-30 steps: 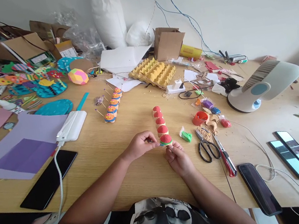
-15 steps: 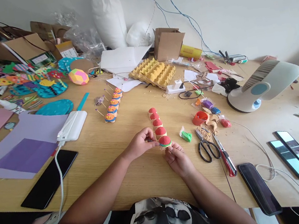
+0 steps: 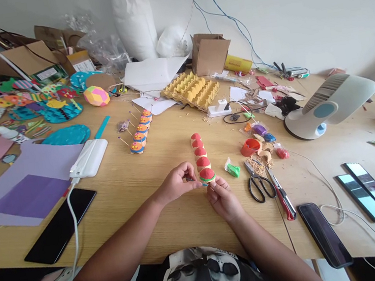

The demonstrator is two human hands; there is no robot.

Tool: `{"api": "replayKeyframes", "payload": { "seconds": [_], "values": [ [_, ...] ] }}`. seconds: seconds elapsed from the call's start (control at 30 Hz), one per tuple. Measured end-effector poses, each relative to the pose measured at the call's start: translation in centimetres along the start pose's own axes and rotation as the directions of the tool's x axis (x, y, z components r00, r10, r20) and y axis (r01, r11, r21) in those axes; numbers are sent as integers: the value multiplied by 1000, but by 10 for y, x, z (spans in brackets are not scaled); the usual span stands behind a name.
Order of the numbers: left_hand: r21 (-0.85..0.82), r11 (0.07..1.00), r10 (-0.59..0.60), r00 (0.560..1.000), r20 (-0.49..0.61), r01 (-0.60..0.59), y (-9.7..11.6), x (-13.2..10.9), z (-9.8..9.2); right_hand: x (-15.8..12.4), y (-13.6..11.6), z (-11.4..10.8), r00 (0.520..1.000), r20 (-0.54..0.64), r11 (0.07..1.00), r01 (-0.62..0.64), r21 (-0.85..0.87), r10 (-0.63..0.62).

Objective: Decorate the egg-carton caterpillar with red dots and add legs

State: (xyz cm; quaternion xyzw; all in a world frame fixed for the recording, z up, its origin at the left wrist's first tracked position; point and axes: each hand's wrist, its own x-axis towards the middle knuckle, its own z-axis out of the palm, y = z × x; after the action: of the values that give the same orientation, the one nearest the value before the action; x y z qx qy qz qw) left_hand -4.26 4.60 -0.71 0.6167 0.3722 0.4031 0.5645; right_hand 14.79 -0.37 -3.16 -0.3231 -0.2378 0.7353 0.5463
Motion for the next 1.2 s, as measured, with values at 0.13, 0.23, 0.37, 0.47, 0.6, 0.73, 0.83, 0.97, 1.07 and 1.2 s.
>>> {"api": "replayKeyframes", "payload": {
  "seconds": [0.13,0.23,0.37,0.47,0.6,0.73,0.83,0.97,1.07,1.2],
  "values": [
    [51,999,15,998,-67,-11,1,0,3,1,1,3,999,-34,1000,3,-22,-3],
    [69,998,11,996,-86,-5,-1,1,4,1,3,5,999,-47,1000,1,-25,-3],
    [81,997,4,994,-105,5,-5,1,6,1,5,6,998,-56,999,-3,-32,1],
    [94,995,-3,992,-124,15,-6,0,8,0,6,5,999,-54,1000,-4,-26,3],
    [133,991,8,988,-157,13,-6,-1,11,1,6,5,999,-51,1000,-15,-2,15],
    [1,1000,-25,991,-131,25,-8,1,7,2,5,3,998,-53,1000,-21,19,22],
    [-275,961,-79,981,-178,28,-8,6,2,3,2,2,997,-77,999,-12,43,16],
    [-552,832,-194,960,-203,51,-5,10,3,4,-2,1,996,-88,996,-8,91,16],
    [-652,737,-328,937,-119,175,-7,8,13,4,-5,1,997,-81,995,-3,103,11],
    [-666,642,-443,893,81,379,-13,1,27,5,-7,-1,998,-67,996,2,92,5]
  ]
}}
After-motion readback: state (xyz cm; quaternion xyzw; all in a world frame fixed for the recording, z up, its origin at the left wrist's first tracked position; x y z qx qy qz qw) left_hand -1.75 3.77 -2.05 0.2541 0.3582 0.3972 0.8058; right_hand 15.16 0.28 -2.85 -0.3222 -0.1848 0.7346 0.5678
